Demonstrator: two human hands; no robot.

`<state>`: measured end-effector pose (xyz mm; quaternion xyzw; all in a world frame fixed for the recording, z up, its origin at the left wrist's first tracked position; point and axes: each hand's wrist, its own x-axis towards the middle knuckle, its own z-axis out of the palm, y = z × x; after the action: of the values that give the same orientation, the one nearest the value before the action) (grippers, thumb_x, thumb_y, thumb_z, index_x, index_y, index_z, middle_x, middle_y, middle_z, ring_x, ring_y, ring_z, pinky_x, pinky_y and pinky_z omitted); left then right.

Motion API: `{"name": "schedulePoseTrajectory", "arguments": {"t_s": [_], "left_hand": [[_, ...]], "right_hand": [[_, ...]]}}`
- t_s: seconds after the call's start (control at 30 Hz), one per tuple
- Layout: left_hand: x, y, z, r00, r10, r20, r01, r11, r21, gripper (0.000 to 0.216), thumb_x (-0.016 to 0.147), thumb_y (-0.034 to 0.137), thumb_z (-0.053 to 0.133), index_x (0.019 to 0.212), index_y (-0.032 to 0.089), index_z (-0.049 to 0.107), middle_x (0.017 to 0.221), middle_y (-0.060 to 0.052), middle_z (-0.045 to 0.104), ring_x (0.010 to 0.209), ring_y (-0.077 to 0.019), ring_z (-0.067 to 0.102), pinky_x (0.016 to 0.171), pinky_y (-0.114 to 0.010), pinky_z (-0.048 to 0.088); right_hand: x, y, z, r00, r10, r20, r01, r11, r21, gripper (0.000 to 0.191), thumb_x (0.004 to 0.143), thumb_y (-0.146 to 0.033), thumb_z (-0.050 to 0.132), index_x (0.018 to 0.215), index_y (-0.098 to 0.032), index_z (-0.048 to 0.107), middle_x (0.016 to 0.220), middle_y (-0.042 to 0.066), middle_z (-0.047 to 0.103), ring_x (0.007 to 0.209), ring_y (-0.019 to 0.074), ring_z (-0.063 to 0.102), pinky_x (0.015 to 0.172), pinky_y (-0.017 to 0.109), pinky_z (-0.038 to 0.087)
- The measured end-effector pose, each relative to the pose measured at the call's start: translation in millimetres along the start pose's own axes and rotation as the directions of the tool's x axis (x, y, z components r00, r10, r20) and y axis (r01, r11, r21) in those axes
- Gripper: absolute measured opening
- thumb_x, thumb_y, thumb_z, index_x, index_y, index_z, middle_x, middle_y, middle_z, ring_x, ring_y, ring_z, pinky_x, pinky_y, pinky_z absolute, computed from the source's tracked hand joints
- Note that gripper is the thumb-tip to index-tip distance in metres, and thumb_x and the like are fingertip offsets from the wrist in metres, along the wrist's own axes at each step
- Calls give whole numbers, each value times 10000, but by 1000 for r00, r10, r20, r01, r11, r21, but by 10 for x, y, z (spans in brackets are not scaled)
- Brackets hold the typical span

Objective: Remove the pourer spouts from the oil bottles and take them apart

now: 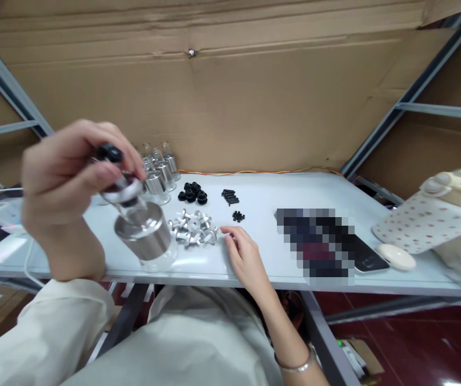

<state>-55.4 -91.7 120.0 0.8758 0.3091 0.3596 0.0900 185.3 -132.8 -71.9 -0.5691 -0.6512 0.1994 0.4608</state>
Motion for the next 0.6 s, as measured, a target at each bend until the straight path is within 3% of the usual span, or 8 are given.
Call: {"name": "schedulePoseTrajectory", "arguments": {"t_s": [0.1, 0.23, 0.43, 0.6], "left_hand": [[152, 110, 193, 951, 236, 199, -223, 971, -82, 195, 909, 441, 391, 855, 281, 488, 816, 5, 596, 710, -136, 589, 670, -294, 506], [240, 168, 447, 884, 266, 385, -275, 961, -34, 289, 935, 471, 321, 872, 246, 492, 821, -24, 604, 745, -139, 596, 659, -265, 481], [297, 121, 746, 810, 413, 416, -432, 900, -54, 291, 962, 392, 291, 907, 187, 490, 859, -59, 596, 754, -143, 563, 681, -257, 440], [352, 17, 942, 841, 428, 331, -434, 899, -58, 272, 956, 362, 335, 945, 152, 508, 865, -69, 597, 808, -154, 569, 726, -259, 433]], "right_hand": [[-5, 10, -7, 999, 14, -38, -12, 999, 49, 269, 917, -343, 399, 972, -193, 615, 996, 84, 666, 902, 201, 612, 818, 333, 467], [-15, 36, -3, 994, 47, -98, -35, 991, 126, 271, 918, -365, 411, 964, -185, 609, 979, 81, 659, 906, 195, 600, 803, 319, 452], [-30, 10, -18, 969, 80, -235, -17, 966, 260, 317, 908, -439, 440, 993, -182, 605, 877, 56, 660, 839, 184, 602, 758, 309, 469], [-48, -43, -38, 948, 4, -319, 126, 914, 385, 320, 937, -418, 394, 1014, -210, 625, 917, 52, 659, 852, 175, 591, 769, 315, 467]]}}
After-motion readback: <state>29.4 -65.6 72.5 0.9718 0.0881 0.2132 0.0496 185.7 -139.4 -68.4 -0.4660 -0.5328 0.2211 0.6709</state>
